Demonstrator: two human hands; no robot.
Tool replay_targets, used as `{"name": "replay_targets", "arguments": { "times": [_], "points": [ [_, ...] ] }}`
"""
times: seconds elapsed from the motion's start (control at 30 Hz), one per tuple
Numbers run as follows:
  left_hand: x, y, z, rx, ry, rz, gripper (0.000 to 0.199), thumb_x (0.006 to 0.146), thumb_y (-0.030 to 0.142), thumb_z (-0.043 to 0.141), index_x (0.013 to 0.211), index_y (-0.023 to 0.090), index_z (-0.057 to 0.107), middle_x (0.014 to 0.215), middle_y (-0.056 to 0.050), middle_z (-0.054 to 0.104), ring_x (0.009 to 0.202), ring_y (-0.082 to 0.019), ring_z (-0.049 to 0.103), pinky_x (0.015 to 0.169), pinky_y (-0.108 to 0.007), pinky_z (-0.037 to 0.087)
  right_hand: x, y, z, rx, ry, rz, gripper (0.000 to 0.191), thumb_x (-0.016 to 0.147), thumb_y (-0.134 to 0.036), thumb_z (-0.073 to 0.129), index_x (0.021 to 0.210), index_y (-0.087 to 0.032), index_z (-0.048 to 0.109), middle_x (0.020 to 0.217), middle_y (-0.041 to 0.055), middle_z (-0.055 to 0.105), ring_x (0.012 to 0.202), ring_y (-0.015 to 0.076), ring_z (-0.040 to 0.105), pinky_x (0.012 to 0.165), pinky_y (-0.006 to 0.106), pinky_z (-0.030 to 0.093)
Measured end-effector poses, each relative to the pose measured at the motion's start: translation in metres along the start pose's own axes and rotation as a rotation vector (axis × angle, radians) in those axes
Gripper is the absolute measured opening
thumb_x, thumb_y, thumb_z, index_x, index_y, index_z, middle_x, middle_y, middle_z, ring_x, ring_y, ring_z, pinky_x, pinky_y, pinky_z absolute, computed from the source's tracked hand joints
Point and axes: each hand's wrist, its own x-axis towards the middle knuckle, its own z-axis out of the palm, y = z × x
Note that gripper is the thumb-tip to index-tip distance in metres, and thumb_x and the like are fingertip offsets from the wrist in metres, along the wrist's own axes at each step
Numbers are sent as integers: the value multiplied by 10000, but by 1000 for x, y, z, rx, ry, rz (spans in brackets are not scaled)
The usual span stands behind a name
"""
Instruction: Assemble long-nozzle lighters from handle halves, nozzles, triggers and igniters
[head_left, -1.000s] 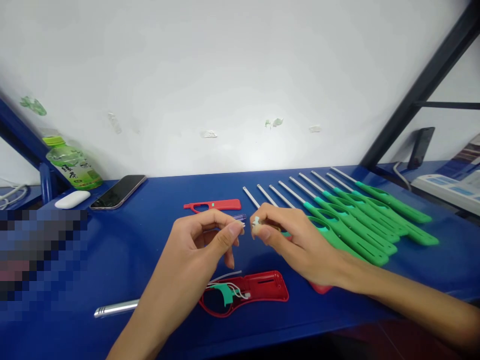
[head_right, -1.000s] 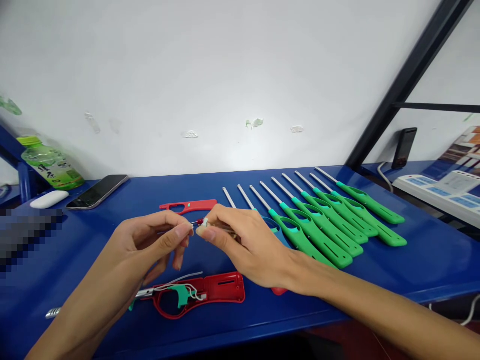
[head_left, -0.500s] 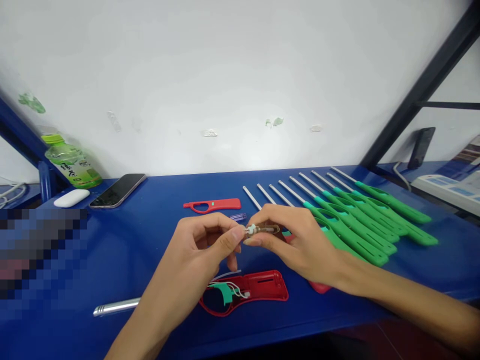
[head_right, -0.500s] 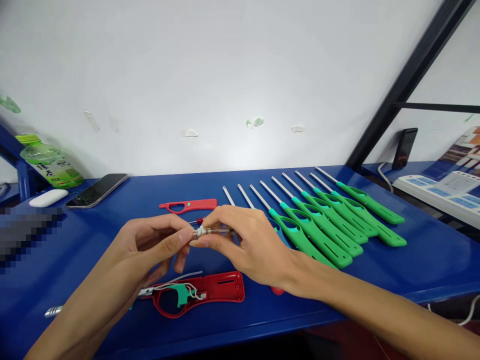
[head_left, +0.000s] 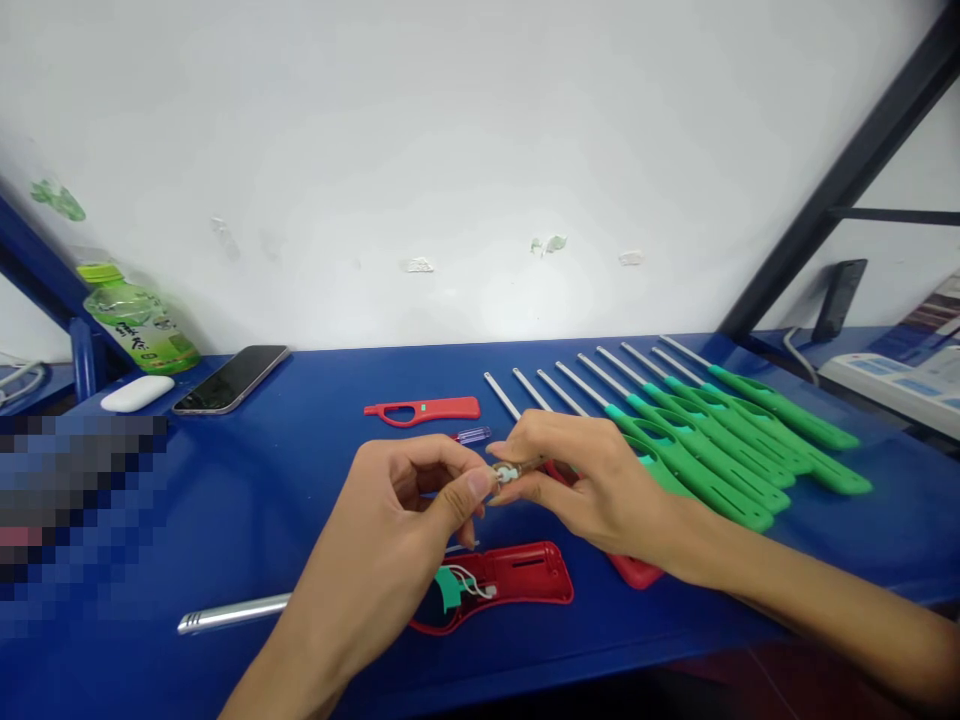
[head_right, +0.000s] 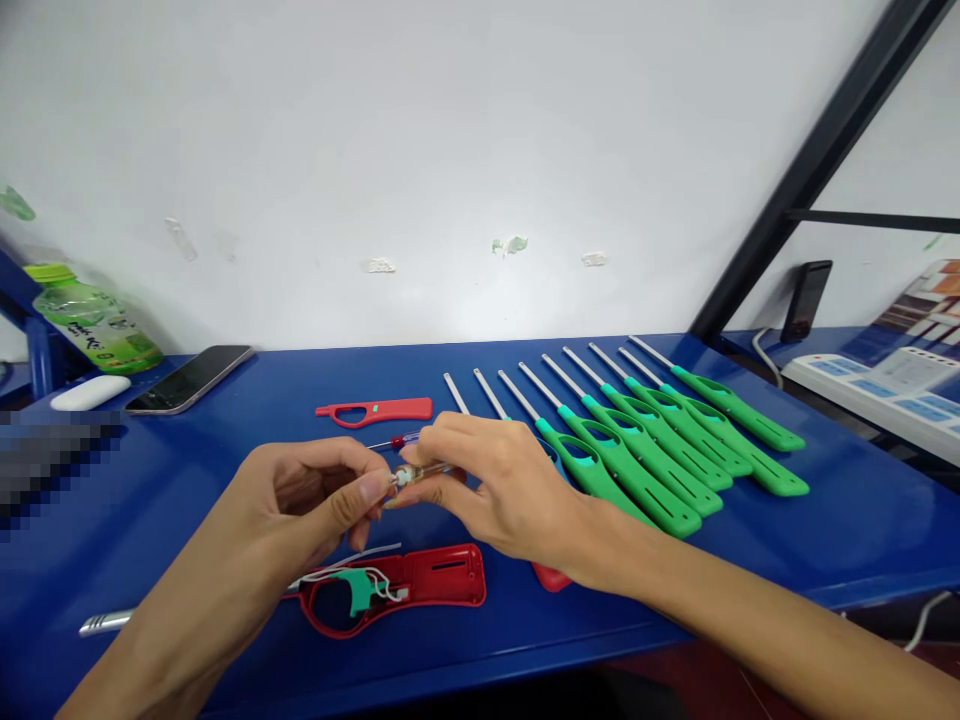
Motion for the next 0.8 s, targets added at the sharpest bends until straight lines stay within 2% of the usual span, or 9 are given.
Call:
{"name": "replay_targets", "arguments": {
  "times": [0.3, 0.43, 0.53, 0.8],
  "points": [
    [1, 1, 2, 70, -1, -57, 230, 843, 374, 704, 719, 188, 756, 628, -7, 646, 534, -118, 546, 490, -210, 414, -4, 4, 0, -84, -58, -35, 101, 1040, -229, 622, 966, -215, 689, 797, -2, 694, 615, 123, 533, 587, 256, 422],
    [0, 1, 1, 94, 3, -86, 258, 830, 401, 694, 702, 187, 760, 565, 0, 594, 495, -109, 474, 454, -210, 355, -5, 4, -1, -124, -90, -41, 207, 1072, -289, 584, 914, -219, 699, 744, -7, 687, 584, 119, 530, 570, 253, 413],
    [-1, -1, 0, 108, -4, -90, 292, 838, 410, 691, 650, 190, 732, 512, 9, 548, 478, -106, 440, 450, -214, 325, -5, 4, -1, -162, -105, -48, 237, 1083, -312, 561, 918, -225, 706, 749, 8, 711, 614, 134, 585, 578, 262, 419],
    [-2, -6, 0, 82, -20, -64, 333, 868, 415, 703, 618, 195, 699, 477, 21, 541, 403, -79, 391, 380, -207, 245, -6, -1, -1, -287, -162, -71, 218, 1052, -187, 540, 911, -234, 699, 771, 10, 737, 640, 129, 616, 581, 259, 403]
  ]
}}
